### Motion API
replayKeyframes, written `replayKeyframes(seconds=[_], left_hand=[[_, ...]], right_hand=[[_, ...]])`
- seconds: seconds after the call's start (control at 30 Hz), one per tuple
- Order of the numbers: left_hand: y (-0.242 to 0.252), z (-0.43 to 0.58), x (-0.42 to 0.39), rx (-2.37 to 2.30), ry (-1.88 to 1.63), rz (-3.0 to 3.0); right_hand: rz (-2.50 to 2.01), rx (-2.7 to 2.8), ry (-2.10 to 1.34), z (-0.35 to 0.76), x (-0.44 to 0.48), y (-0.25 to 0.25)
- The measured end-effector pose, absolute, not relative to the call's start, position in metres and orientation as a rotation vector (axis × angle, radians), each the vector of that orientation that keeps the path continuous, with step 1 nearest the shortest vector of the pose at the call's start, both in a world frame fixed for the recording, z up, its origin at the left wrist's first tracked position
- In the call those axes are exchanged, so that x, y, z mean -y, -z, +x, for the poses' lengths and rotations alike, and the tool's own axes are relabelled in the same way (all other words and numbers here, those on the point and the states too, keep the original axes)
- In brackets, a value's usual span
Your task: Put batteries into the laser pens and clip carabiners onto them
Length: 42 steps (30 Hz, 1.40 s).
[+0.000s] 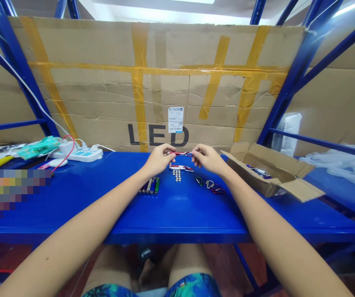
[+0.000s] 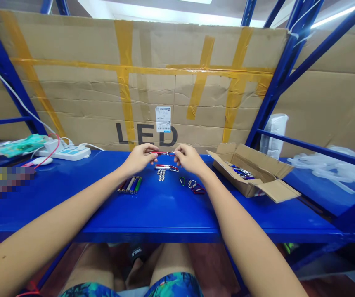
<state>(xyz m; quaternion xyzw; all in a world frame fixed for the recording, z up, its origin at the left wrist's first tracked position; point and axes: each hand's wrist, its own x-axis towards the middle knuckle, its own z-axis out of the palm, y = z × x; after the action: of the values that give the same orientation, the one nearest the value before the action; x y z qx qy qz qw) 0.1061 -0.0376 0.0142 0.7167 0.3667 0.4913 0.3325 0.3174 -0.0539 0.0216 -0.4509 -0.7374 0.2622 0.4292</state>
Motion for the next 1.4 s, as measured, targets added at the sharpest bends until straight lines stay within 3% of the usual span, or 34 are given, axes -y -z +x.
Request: replayKeyframes(seconds=[0.1,0.23,0.4,0.67,1.4], left_hand=[[-0.017,0.105,0.038,-0.897,-1.285,1.842],[-0.015,0.106,0.044,-0.806,-1.208,2.047],[-0.010,0.112,0.048,-0.828,-1.184,2.109],[-0.025,0.100,0.041,-0.572,-1.184,1.576],[-0.021,0.094,0.037,-0.459,-1.125,1.315]], right_hand=[[-1.071,1.824,-0.969,0.317,0.059,-0.027],[-0.945,1.947,-1.120,0.309,0.069,-0.029],[-0.946,2.062,-1.013,0.304,0.069,-0.022],[-1.051,1.976,-0.910,0.306,0.065,-0.021],[-1.084,2.054,-0.781,0.310,0.061,-0.019]])
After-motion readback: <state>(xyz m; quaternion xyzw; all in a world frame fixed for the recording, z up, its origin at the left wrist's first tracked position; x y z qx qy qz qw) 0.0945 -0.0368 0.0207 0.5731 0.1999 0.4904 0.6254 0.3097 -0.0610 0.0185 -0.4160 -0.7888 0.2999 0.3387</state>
